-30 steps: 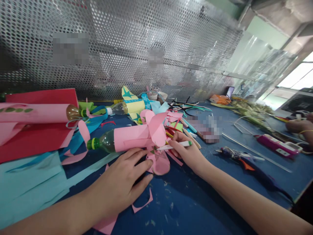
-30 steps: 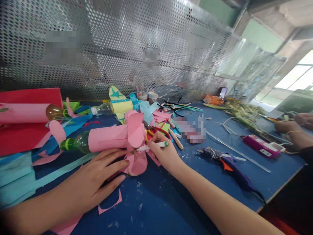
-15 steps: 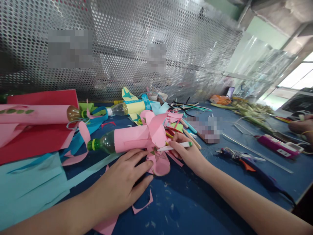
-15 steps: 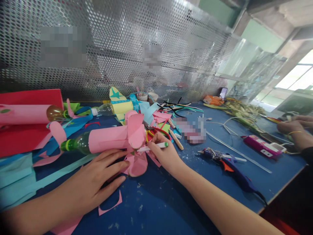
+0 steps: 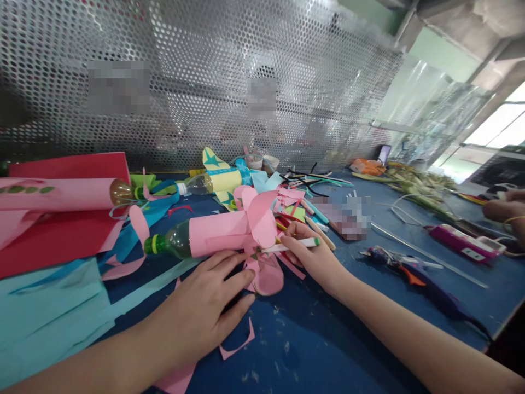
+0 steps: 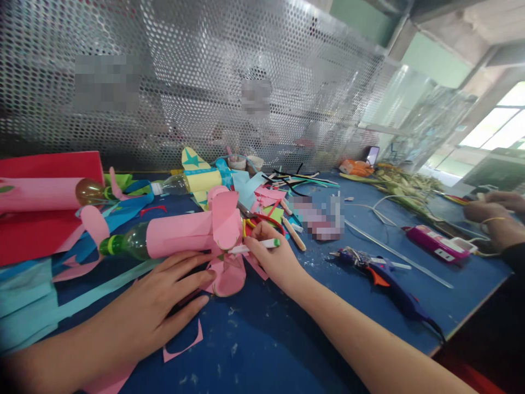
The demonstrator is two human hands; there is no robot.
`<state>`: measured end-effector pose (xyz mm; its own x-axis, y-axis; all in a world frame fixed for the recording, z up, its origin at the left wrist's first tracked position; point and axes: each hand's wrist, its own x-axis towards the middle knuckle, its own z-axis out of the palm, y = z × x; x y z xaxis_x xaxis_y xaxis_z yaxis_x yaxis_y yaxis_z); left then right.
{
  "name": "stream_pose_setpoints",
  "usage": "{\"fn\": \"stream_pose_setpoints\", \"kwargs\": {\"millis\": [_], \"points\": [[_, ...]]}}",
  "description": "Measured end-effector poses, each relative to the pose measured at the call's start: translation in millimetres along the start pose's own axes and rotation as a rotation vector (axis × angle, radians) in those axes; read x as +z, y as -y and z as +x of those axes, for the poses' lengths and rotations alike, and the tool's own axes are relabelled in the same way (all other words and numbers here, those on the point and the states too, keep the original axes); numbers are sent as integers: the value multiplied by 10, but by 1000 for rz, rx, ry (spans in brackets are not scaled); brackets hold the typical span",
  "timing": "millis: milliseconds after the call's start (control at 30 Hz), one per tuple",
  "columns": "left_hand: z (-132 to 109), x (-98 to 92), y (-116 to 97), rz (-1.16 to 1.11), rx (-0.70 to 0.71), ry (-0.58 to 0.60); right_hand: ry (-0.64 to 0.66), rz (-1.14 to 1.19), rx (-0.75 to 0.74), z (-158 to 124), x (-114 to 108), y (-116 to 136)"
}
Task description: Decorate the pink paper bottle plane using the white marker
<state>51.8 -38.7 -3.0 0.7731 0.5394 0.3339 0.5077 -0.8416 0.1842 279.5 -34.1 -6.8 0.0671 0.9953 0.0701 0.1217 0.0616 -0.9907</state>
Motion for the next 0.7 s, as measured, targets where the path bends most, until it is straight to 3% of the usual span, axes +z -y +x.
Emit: {"fn": "stream_pose_setpoints", "kwargs": {"millis": [700], "points": [[11, -17, -12, 47, 5, 30, 49, -9, -17, 8, 8, -17]]}}
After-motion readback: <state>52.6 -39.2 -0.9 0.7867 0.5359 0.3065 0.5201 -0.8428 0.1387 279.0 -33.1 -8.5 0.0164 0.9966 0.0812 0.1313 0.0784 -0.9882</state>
